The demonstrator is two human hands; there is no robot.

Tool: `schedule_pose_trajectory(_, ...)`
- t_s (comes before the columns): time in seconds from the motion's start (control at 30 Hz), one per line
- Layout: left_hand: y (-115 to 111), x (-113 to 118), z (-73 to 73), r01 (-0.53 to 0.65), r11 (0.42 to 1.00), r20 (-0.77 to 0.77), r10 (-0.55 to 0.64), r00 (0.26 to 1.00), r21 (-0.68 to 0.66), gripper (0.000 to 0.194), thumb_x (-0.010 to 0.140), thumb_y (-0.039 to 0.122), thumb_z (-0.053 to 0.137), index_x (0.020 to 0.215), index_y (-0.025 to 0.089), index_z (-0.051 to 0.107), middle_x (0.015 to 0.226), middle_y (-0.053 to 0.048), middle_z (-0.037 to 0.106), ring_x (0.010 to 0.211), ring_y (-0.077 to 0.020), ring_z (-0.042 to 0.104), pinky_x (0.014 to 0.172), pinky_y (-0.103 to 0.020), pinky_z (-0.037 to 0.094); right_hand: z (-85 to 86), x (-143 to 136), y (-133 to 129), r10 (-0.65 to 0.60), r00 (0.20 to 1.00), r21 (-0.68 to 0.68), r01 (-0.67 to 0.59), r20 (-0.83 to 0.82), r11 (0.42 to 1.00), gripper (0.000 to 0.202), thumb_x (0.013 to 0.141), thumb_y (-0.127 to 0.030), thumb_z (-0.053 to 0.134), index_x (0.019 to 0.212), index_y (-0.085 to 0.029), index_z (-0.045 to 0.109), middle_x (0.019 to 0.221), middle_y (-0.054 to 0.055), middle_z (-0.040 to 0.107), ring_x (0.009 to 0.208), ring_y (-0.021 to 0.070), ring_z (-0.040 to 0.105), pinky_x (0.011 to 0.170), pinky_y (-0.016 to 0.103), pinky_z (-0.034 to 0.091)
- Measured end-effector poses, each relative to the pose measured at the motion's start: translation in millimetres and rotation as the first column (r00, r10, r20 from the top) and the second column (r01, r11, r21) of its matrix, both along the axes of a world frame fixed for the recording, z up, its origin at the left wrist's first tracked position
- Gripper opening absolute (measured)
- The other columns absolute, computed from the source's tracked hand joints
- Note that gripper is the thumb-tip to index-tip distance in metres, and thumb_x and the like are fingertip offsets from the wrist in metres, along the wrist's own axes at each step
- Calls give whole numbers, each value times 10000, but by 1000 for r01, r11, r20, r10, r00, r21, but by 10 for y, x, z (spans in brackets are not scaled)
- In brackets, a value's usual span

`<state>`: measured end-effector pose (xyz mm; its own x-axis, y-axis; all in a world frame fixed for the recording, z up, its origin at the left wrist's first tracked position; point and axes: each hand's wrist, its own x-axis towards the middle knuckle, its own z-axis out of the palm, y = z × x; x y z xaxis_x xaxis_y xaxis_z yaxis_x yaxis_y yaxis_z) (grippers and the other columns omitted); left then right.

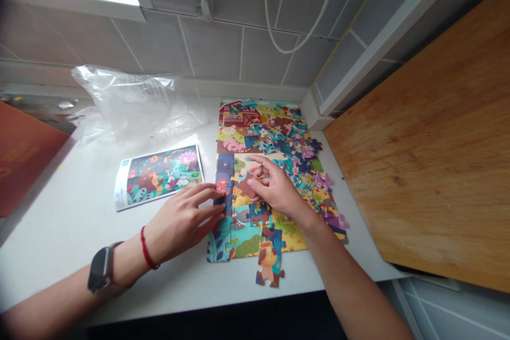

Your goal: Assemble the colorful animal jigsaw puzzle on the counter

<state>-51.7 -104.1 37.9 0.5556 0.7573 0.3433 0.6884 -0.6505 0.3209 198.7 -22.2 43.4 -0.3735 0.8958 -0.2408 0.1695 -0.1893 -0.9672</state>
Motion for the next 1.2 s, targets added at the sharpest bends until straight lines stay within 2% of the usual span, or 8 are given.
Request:
schedule_pose_trajectory(0.07,2,0,5,0,1000,-2,0,1000,1,158,1018,239,646,1060,198,792,1158,-98,760,1100,-326,699,851,-500,635,-3,8,3,35,999,59,-37,42,998,495,860,-348,770,1345,-288,696,1113,40,723,755,159,698,678,313,652)
schedule_pose_trajectory(0.17,2,2,16,2,1000,-3,-2,1000,6,152,1012,232,650,1052,198,792,1155,-98,760,1096,-323,701,848,-490,635,-4,20,13,56,993,119,-68,101,991,345,899,-367,737,1222,-248,768,1200,74,750,915,210,736,772,332,645)
schedule_pose_trajectory(0.27,-2,1,16,5,1000,-4,-5,1000,3,159,1014,232,643,1058,197,792,1158,-101,759,1103,-323,697,855,-496,635,-7,29,24,74,990,126,-89,120,988,338,920,-391,718,1219,-238,756,1115,75,770,860,215,729,719,338,625)
schedule_pose_trajectory(0.5,1,-1,29,3,1000,-9,-3,1000,5,155,1013,229,646,1056,193,791,1150,-108,760,1096,-323,698,838,-488,635,-16,35,34,67,985,214,-101,160,972,271,906,-373,743,1134,-227,763,1137,76,778,995,240,723,867,373,595)
schedule_pose_trajectory(0.67,-1,-1,38,1,1000,-9,-1,1000,4,156,1014,230,648,1054,193,794,1149,-109,759,1096,-327,701,838,-496,635,-18,41,35,73,984,215,-108,165,971,235,894,-371,746,1080,-228,759,1095,66,782,955,232,727,846,368,592)
schedule_pose_trajectory(0.87,-6,-4,15,4,1000,-13,-4,1000,-6,151,1006,228,660,1060,191,795,1153,-110,755,1111,-333,695,844,-512,633,-61,64,28,74,965,181,-122,253,976,196,839,-367,783,905,-209,686,890,38,755,712,185,683,654,314,549)
schedule_pose_trajectory(1.07,8,4,16,-2,1000,-11,2,1000,6,152,1013,237,652,1051,195,792,1147,-109,755,1109,-325,693,853,-489,622,-81,3,69,-44,982,250,-4,186,968,205,838,-392,782,874,-208,699,925,60,774,808,206,723,760,343,586)
schedule_pose_trajectory(1.2,11,2,9,-4,1000,-11,4,1000,3,154,1018,234,642,1054,203,789,1150,-113,752,1108,-307,687,860,-462,613,-128,-80,155,-95,964,305,15,249,952,177,839,-369,776,903,-208,740,871,57,784,779,212,724,759,355,589)
